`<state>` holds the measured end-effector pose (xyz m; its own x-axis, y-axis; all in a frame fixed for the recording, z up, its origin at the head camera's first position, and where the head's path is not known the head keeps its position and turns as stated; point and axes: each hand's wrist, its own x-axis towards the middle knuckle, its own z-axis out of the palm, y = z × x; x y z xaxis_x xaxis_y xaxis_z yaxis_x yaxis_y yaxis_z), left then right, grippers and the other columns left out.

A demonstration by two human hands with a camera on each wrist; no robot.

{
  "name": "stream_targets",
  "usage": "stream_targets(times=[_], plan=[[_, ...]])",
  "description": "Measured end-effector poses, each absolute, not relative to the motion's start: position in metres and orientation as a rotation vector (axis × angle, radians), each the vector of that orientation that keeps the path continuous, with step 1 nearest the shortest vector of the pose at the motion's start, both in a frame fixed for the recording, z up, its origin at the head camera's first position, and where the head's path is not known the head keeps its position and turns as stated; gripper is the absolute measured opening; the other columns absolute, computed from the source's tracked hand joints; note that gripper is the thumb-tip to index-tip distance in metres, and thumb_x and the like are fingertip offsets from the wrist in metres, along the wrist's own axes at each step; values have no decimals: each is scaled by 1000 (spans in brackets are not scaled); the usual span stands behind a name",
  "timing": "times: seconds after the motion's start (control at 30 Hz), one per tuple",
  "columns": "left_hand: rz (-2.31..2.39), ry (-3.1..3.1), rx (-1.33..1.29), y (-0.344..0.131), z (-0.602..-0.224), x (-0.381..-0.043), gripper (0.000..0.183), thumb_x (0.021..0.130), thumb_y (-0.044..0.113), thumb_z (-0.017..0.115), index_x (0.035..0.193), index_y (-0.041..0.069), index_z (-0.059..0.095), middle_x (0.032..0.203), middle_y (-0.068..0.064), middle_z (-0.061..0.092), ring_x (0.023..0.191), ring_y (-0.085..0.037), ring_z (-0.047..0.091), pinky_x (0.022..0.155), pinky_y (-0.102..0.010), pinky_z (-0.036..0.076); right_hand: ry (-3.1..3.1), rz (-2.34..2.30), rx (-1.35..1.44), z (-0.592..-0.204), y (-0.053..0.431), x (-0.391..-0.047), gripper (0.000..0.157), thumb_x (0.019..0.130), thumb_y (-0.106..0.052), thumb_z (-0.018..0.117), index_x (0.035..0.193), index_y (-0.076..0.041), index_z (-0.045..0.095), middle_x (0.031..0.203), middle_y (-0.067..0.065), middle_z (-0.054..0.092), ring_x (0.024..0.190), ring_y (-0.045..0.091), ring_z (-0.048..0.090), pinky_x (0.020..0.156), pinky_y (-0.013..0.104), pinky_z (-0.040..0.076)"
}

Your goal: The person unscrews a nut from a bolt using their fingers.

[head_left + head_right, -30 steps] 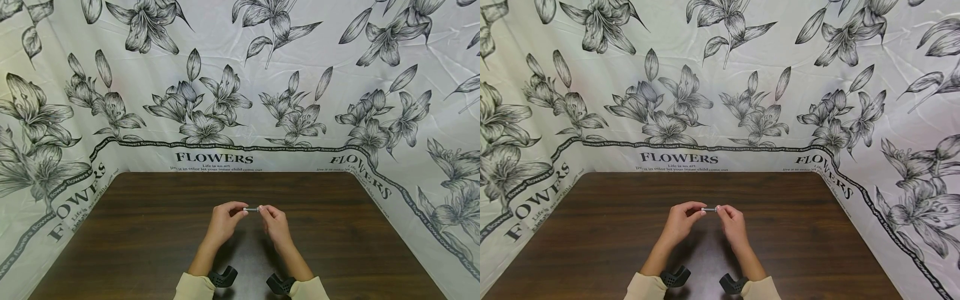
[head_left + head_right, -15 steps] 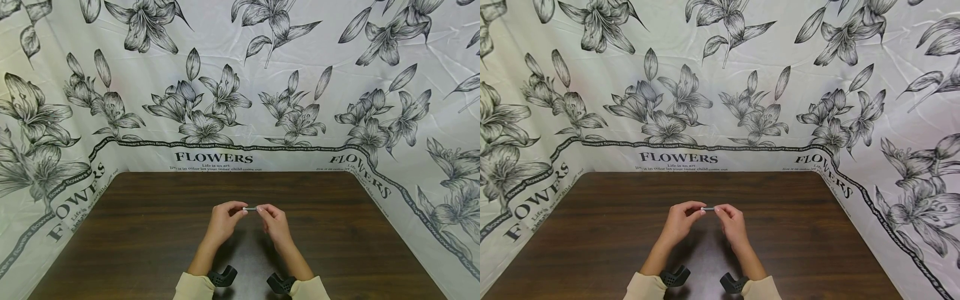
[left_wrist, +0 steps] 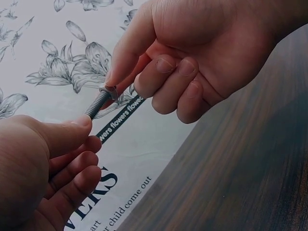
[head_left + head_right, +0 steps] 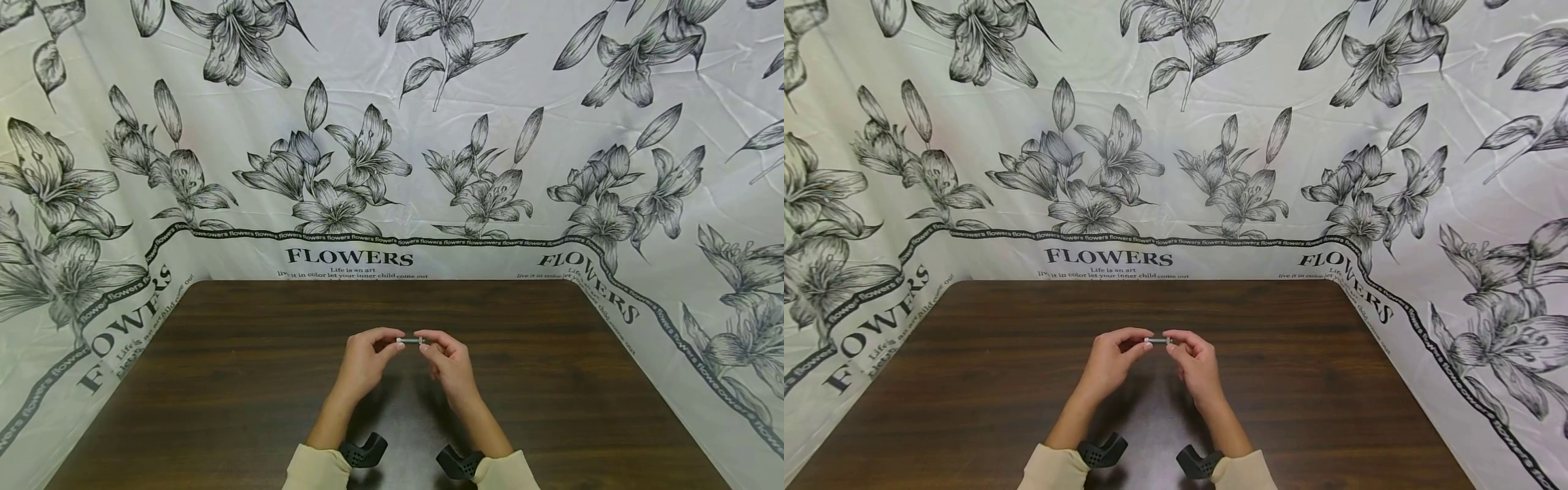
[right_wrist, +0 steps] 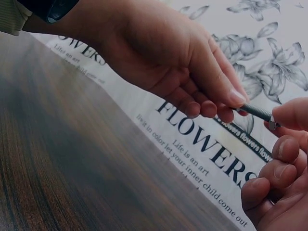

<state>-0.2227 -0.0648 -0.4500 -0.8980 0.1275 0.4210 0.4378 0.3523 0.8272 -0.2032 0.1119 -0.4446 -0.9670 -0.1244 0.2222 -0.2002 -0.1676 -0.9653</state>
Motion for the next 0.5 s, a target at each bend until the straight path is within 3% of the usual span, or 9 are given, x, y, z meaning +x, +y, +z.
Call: stream_targets(times=[0.5], plan=[[-1556,-2326,-513,-65,-452,-224,12,84,6,76,95,11,75,80,7,67,69,-9,61,64,-27,52,-1882,2274,510,-469,113,-214,22,91,5,61,110,15,61,55,-1,38,44,8,34,44,21,31]])
